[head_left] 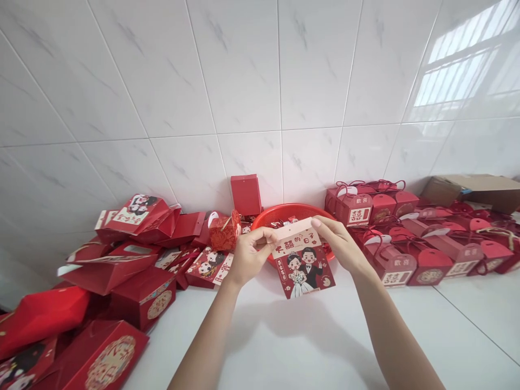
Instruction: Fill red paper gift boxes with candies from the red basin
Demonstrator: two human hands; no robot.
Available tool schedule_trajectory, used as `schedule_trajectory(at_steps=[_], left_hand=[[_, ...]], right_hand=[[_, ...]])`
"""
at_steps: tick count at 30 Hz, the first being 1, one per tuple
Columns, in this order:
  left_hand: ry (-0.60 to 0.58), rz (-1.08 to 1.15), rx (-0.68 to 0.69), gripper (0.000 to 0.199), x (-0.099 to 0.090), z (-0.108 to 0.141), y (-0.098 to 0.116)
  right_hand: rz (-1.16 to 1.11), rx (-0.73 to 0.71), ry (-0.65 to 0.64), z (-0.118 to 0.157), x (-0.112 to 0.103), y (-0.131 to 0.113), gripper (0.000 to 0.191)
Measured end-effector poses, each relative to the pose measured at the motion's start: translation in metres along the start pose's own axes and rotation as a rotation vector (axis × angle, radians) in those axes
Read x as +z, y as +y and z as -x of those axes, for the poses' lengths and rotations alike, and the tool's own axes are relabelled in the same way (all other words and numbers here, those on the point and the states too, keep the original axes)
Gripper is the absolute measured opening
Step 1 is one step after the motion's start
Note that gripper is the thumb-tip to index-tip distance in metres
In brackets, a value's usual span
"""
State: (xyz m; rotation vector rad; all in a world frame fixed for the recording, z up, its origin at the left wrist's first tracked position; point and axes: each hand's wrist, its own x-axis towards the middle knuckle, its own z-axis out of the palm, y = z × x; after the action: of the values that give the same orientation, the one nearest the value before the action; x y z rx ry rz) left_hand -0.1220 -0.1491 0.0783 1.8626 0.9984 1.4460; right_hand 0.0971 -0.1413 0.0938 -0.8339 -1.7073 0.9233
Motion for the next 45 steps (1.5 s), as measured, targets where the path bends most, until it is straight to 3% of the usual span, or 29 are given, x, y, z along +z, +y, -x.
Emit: schedule_trajectory(at_steps=[7, 10, 14, 17, 20, 24, 25, 27, 29, 32, 34, 37, 39, 42, 45], left_hand=[[-0.078, -0.017, 0.074, 0.008, -0.002, 0.004, 0.004], [-0.125, -0.028, 0.116, 0.015, -0.004, 0.005, 0.007], [-0.091, -0.082, 0.092, 0.021, -0.003, 0.007, 0.008], [-0.104, -0.043, 0.06, 0.03, -0.003, 0.009, 0.008], [-0.111, 0.014, 0.079, 0.04, -0.008, 0.01, 0.011], [-0.043, 0.023, 0.099, 0.024, -0.01, 0.006, 0.013], [-0.016, 0.032, 0.101, 0.019, -0.007, 0.004, 0.013], [-0.013, 0.047, 0.113, 0.016, 0.001, 0.001, 0.014], [-0.095, 0.043, 0.143, 0.016, 0.011, 0.0, 0.017], [-0.278, 0.043, 0.175, 0.015, 0.028, 0.007, 0.022], [-0.443, 0.032, 0.174, 0.018, 0.044, 0.019, 0.023], [-0.756, -0.07, 0.193, 0.039, 0.076, 0.046, 0.016], [-0.929, -0.179, 0.274, 0.055, 0.099, 0.065, 0.006], [-1.031, -0.314, 0.344, 0.067, 0.124, 0.085, -0.012], [-1.085, -0.381, 0.344, 0.067, 0.131, 0.091, -0.022]], right_hand=[[-0.091, 0.023, 0.012, 0.001, 0.002, 0.001, 0.048], [-0.06, 0.009, 0.021, 0.002, 0.003, 0.0, 0.048], [-0.049, -0.005, -0.007, 0.004, 0.003, -0.005, 0.042], [-0.028, -0.067, -0.037, 0.009, -0.011, -0.014, 0.033], [0.038, -0.154, 0.124, 0.023, -0.044, -0.023, 0.023], [0.049, -0.249, 0.548, 0.049, -0.079, -0.024, 0.015], [0.065, -0.255, 0.586, 0.055, -0.08, -0.021, 0.016], [0.081, -0.181, 0.497, 0.063, -0.073, -0.013, 0.019], [0.051, -0.116, 0.463, 0.065, -0.062, -0.006, 0.021], [-0.001, -0.091, 0.571, 0.061, -0.05, 0.005, 0.022], [-0.027, -0.064, 0.572, 0.056, -0.046, 0.012, 0.024], [-0.075, 0.003, 0.476, 0.051, -0.042, 0.026, 0.03], [-0.066, 0.055, 0.417, 0.052, -0.041, 0.035, 0.034], [0.018, 0.137, 0.347, 0.06, -0.044, 0.043, 0.038], [0.156, 0.228, 0.231, 0.079, -0.053, 0.048, 0.042]])
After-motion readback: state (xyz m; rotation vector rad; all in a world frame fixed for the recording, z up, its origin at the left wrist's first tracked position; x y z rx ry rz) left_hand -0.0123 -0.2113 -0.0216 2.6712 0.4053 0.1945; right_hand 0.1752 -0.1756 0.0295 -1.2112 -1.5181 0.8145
